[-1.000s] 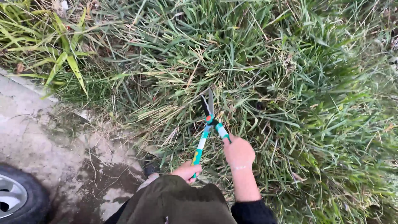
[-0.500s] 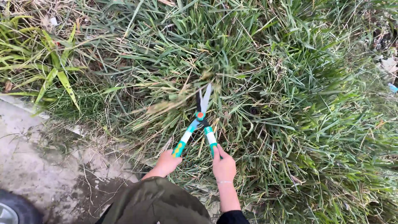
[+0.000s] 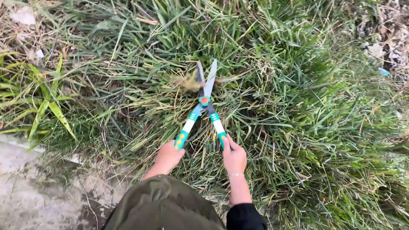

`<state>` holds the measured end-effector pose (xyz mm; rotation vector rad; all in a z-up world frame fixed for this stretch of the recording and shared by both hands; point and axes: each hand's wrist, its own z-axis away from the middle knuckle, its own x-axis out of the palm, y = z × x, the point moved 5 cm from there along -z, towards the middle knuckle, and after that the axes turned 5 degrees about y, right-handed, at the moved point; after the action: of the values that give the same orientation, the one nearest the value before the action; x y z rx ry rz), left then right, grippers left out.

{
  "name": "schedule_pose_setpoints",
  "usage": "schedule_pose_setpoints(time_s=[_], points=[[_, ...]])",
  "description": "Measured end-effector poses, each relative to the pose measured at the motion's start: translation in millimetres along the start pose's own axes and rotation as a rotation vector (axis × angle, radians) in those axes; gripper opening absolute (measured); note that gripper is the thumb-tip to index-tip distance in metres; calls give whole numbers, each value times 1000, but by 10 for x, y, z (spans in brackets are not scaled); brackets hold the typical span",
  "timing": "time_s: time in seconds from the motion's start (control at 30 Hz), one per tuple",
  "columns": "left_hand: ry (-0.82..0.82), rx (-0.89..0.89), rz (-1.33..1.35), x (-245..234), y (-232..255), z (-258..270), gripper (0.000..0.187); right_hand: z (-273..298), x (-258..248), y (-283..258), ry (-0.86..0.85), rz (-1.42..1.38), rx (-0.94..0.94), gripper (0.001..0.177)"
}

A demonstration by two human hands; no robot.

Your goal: Trimming tall grass and weeds using long-handled garden shears next to a driveway.

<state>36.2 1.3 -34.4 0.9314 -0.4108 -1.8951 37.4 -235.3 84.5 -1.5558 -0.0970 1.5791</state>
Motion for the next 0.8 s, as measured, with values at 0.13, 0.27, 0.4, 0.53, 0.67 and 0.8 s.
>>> schedule_pose_setpoints(time_s=[0.13, 0.27, 0.4, 0.53, 0.67, 0.8], points=[[-35, -2, -65, -107, -370, -315, 40, -419, 21, 275, -102, 73, -11, 38], [-111, 5, -144, -428, -501, -380, 49, -673, -328, 117, -269, 157, -50, 35], [-146, -31, 61, -319, -83, 98, 55, -573, -491, -197, -254, 287, 29, 33], [-2, -169, -23, 841, -480, -389, 61, -383, 539, -85, -255, 452, -117, 41], [-207, -318, 7, 578, -771, -3, 45, -316, -46, -109, -435, 493, 51, 32], [-337, -271, 17, 151, -607, 57, 37, -623, -456, -352, -391, 515, 11, 44]])
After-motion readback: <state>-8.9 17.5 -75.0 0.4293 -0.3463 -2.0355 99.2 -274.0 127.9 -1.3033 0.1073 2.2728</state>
